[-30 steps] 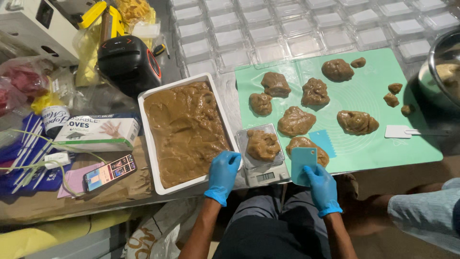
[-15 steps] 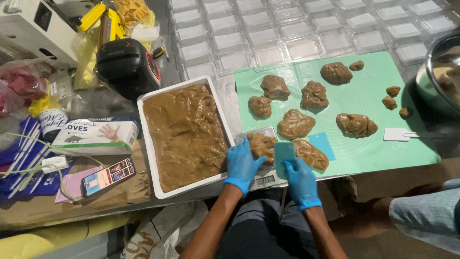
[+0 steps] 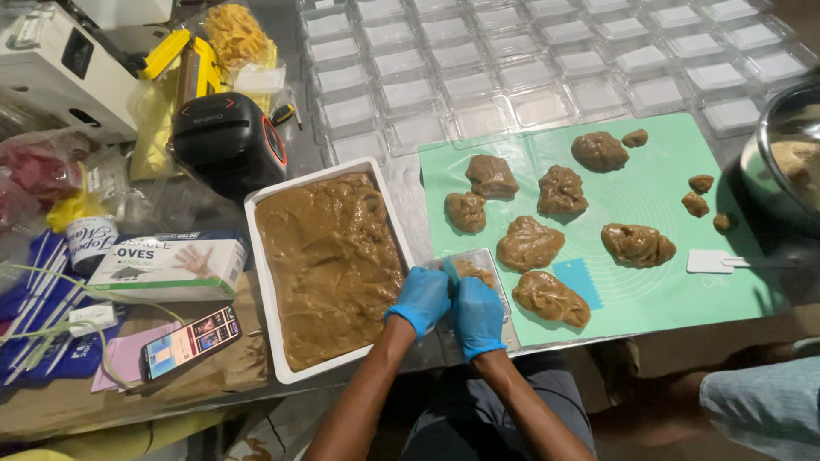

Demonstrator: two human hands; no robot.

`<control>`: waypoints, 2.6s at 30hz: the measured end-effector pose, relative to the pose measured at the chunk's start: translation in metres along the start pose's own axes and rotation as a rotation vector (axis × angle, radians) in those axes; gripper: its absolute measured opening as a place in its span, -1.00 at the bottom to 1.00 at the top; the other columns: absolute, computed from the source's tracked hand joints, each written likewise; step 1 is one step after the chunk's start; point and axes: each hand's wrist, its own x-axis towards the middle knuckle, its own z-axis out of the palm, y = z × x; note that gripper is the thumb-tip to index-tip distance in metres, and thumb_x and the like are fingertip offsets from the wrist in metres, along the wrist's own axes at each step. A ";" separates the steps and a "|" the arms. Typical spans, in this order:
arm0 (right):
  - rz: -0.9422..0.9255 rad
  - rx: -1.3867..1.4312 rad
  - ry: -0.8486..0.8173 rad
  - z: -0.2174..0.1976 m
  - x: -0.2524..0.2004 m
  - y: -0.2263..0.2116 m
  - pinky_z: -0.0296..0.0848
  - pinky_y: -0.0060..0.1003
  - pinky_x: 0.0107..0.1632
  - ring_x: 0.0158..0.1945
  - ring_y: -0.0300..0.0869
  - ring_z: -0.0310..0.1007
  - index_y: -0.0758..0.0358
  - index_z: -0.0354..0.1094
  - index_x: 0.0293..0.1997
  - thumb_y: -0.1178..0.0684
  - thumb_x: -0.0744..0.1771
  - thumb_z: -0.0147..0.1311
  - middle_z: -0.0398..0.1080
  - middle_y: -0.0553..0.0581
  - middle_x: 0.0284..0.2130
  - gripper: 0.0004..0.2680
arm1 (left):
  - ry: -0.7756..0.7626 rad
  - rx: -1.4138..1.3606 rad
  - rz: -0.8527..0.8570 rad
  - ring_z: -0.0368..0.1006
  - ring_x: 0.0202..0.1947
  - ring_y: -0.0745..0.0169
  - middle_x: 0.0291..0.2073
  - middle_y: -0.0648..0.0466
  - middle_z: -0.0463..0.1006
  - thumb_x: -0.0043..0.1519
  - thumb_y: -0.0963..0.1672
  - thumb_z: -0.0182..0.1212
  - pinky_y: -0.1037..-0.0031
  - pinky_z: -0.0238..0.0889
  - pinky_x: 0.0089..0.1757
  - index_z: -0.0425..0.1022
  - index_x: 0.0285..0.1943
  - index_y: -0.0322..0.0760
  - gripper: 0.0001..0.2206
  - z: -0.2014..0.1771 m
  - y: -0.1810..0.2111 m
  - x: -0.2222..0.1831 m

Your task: The person, using a blue plastic scraper, scoops portions of brown dough from a white tray onto a digital scale. They verify the weight, then move the dough portions onto a green silicone mat, using the scraper and their gloved hands to shape and roll them into small logs.

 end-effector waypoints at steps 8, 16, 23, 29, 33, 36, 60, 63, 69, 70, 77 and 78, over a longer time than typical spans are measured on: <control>0.003 0.076 -0.019 -0.019 0.010 -0.011 0.30 0.06 -0.26 -0.36 0.19 0.37 0.25 0.26 -0.38 0.22 0.27 0.04 0.33 0.27 -0.49 -0.95 | 0.075 -0.816 -0.238 0.57 -0.27 0.07 -0.32 -0.15 0.66 0.10 -0.08 0.21 0.29 0.41 -0.20 0.56 -0.06 -0.36 -0.69 -0.153 0.018 -0.008; 0.148 0.222 0.091 -0.068 0.005 -0.020 0.38 -0.01 -0.18 -0.25 0.18 0.43 0.28 0.36 -0.26 0.20 0.29 0.05 0.39 0.27 -0.37 -0.96 | 0.521 -0.662 -0.233 0.53 -0.11 -0.18 -0.13 -0.22 0.58 0.13 -0.10 0.22 0.20 0.38 -0.08 0.51 0.00 -0.39 -0.69 -0.093 0.010 0.094; 0.425 0.182 0.028 -0.135 -0.038 0.009 0.43 -0.05 -0.23 -0.25 0.15 0.50 0.28 0.41 -0.17 0.05 0.36 0.06 0.45 0.27 -0.31 -0.88 | 0.287 -0.278 -0.324 0.28 0.25 -0.25 0.27 -0.26 0.33 0.09 -0.02 0.30 0.10 0.15 0.16 0.14 0.44 -0.43 -0.26 0.013 -0.012 0.134; 0.629 0.229 0.018 -0.152 -0.076 0.032 0.47 -0.09 -0.24 -0.28 0.13 0.56 0.29 0.43 -0.11 -0.01 0.36 0.06 0.52 0.28 -0.33 -0.82 | 0.420 -0.398 -0.327 0.25 0.30 -0.30 0.32 -0.36 0.30 0.18 -0.01 0.34 0.13 0.13 0.22 0.10 0.47 -0.50 -0.25 -0.017 -0.020 0.108; 0.700 0.204 -0.018 -0.156 -0.093 0.053 0.46 -0.11 -0.22 -0.27 0.12 0.56 0.31 0.44 -0.09 -0.03 0.38 0.06 0.52 0.30 -0.33 -0.80 | 0.555 -0.582 -0.256 0.41 0.20 -0.21 0.19 -0.32 0.46 0.23 -0.05 0.29 0.21 0.28 0.15 0.30 0.39 -0.47 -0.42 -0.045 -0.016 0.056; 0.772 0.260 -0.039 -0.158 -0.100 0.058 0.46 -0.15 -0.22 -0.32 -0.01 0.56 0.34 0.44 -0.11 -0.04 0.38 0.07 0.53 0.28 -0.37 -0.79 | 0.543 -0.676 -0.261 0.52 0.09 -0.07 0.06 -0.23 0.57 0.24 -0.09 0.25 0.30 0.35 0.07 0.45 0.26 -0.40 -0.57 -0.061 -0.008 0.017; 0.857 0.396 -0.098 -0.163 -0.094 0.037 0.52 -0.22 -0.22 -0.33 -0.18 0.57 0.32 0.46 -0.05 -0.07 0.37 0.04 0.56 0.23 -0.37 -0.76 | 0.420 -0.533 -0.166 0.52 -0.04 -0.11 -0.08 -0.17 0.57 0.25 -0.15 0.19 0.23 0.35 0.02 0.51 0.19 -0.35 -0.67 -0.031 0.011 -0.036; 0.814 0.393 -0.095 -0.162 -0.086 0.026 0.50 -0.21 -0.22 -0.34 -0.15 0.56 0.31 0.45 0.02 -0.06 0.36 0.05 0.55 0.25 -0.38 -0.75 | 0.456 -0.497 -0.125 0.50 -0.01 -0.16 -0.05 -0.19 0.57 0.25 -0.16 0.20 0.21 0.34 0.03 0.52 0.18 -0.36 -0.68 -0.030 0.011 -0.035; 0.825 0.318 -0.195 -0.158 -0.074 0.019 0.48 -0.17 -0.23 -0.37 -0.03 0.52 0.35 0.47 -0.03 -0.06 0.38 0.06 0.51 0.35 -0.42 -0.75 | 0.468 -0.506 -0.097 0.49 0.01 -0.18 -0.03 -0.19 0.56 0.24 -0.16 0.19 0.19 0.33 0.04 0.51 0.16 -0.38 -0.69 -0.030 0.011 -0.033; 0.824 0.299 -0.215 -0.157 -0.073 0.018 0.48 -0.17 -0.23 -0.38 -0.02 0.52 0.35 0.47 -0.04 -0.06 0.38 0.06 0.50 0.37 -0.42 -0.76 | 0.486 -0.510 -0.077 0.49 0.02 -0.18 -0.02 -0.19 0.55 0.25 -0.16 0.19 0.19 0.33 0.04 0.51 0.16 -0.39 -0.69 -0.028 0.010 -0.032; 0.734 0.346 -0.191 -0.143 -0.060 0.008 0.51 -0.16 -0.22 -0.31 0.01 0.62 0.28 0.46 -0.04 -0.05 0.35 0.07 0.56 0.29 -0.35 -0.77 | 0.499 -0.304 -0.141 0.48 -0.04 -0.20 -0.10 -0.12 0.58 0.22 -0.13 0.24 0.11 0.27 0.00 0.58 0.03 -0.28 -0.76 -0.013 -0.005 -0.002; 0.700 0.337 -0.190 -0.141 -0.056 0.006 0.51 -0.15 -0.23 -0.30 0.03 0.62 0.27 0.46 -0.05 -0.05 0.34 0.07 0.56 0.29 -0.34 -0.78 | 0.515 -0.295 -0.158 0.48 -0.03 -0.21 -0.10 -0.11 0.59 0.21 -0.13 0.25 0.11 0.29 0.00 0.58 0.01 -0.27 -0.77 -0.010 -0.009 0.011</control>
